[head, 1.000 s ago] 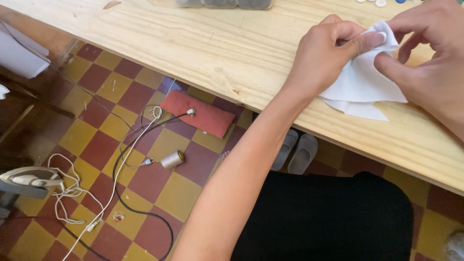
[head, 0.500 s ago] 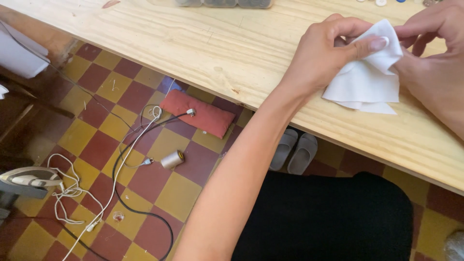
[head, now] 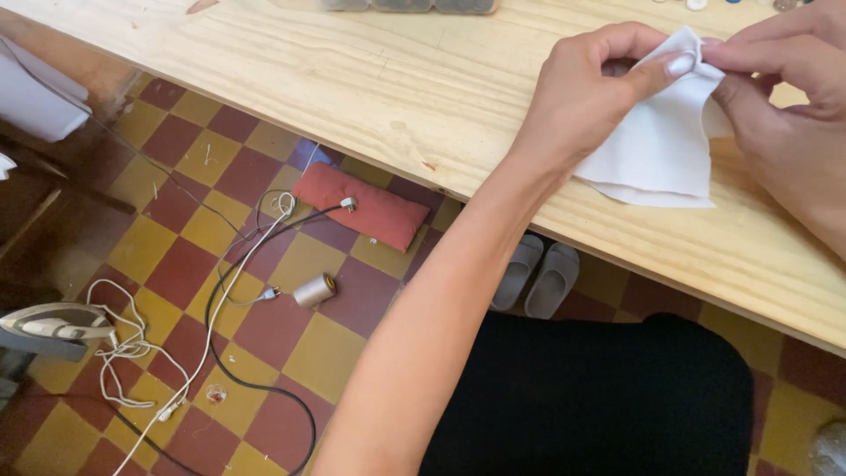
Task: The person sorts a large pile of mixed buttons on a wooden table, picking them up by hand and placing them into a clear plastic organizer box. The person also wipes the table surface with a white cloth during the process.
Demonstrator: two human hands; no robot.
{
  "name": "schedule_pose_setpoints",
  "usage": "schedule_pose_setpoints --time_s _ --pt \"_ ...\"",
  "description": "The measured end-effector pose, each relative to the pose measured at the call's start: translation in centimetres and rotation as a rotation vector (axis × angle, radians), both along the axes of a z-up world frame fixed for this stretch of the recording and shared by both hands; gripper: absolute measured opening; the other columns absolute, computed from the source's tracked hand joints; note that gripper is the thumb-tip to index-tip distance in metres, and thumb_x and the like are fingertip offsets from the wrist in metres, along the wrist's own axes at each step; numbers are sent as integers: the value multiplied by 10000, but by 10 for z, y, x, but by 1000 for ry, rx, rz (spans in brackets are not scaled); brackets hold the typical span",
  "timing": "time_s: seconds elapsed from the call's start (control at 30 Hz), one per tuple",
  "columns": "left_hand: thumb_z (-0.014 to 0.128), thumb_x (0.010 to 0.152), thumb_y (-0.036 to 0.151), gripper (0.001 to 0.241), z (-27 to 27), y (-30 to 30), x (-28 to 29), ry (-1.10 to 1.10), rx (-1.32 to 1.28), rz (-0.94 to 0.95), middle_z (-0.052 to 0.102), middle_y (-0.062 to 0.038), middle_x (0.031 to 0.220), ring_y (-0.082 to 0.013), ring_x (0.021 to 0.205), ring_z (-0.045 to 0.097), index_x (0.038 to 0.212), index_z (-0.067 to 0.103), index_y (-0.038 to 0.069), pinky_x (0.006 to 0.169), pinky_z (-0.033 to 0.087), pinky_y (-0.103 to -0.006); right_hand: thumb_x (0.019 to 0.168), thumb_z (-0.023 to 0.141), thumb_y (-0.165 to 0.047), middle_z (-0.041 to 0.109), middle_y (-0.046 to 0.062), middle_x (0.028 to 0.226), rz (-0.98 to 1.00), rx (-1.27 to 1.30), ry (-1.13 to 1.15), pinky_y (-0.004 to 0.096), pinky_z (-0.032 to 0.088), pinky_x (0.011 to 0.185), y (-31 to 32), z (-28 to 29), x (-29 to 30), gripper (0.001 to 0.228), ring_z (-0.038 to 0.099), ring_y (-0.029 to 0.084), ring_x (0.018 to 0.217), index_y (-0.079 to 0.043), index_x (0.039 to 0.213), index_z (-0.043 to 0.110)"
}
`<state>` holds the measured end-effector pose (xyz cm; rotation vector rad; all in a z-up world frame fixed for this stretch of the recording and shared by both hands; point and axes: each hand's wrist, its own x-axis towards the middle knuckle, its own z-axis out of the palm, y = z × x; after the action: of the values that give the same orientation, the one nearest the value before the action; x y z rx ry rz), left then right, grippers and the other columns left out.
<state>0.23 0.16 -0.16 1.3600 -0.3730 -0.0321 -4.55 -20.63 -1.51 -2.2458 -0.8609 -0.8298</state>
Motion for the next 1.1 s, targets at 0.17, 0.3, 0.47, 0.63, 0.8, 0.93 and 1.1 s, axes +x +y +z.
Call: schedule_pose_setpoints --time_s 0.17,0.3,0.47,0.63,0.8,0.93,1.1 --pt "773 668 437 367 10 4 -10 -17 5 -36 751 -22 775 -155 710 662 814 774 100 604 503 -309 1299 817 297 637 225 1205 -103 -74 23 385 420 898 6 13 -13 280 580 336 1137 77 1196 678" --pt "638 819 400 246 -1 -3 0 -126 214 80 724 34 720 -127 697 618 796 753 184 626 445 -281 1202 762 303 647 302 1272 -88 -92 34 379 489 885 21 24 -20 204 571 372 1218 161 1347 743" --pt "630 871 259 150 2 -3 0 -121 311 79 759 37 786 -141 751 666 858 747 166 673 496 -305 1136 782 343 645 333 1265 6 -52 28 381 509 850 7 8 -1 292 579 378 1181 194 1385 745" --pt "622 802 422 284 -4 -5 4 -158 331 113 764 36 756 -147 709 664 838 749 170 646 475 -298 1213 773 295 642 301 1324 1 -6 81 375 520 894 -4 -3 12 253 545 377 1342 165 1428 741" --pt "599 886 339 283 -16 -8 13 -158 341 117 808 -39 992 -203 905 738 975 784 144 772 515 -338 1131 752 214 584 261 1272 -12 82 201 334 517 899 -2 1 17 267 577 291 1140 118 1377 711" --pt "600 906 333 238 -12 2 6 -103 201 105 615 32 685 -120 683 538 755 651 156 621 395 -304 1117 779 158 544 279 1332 7 77 182 335 494 867 -1 5 13 281 598 310 1113 122 1354 632" --pt "543 925 358 287 -14 -4 7 -82 448 183 659 -75 809 -269 778 633 768 589 122 718 417 -386 1111 797 88 579 158 1262 -52 275 226 259 496 888 -6 1 18 242 611 200 1129 12 1296 660"
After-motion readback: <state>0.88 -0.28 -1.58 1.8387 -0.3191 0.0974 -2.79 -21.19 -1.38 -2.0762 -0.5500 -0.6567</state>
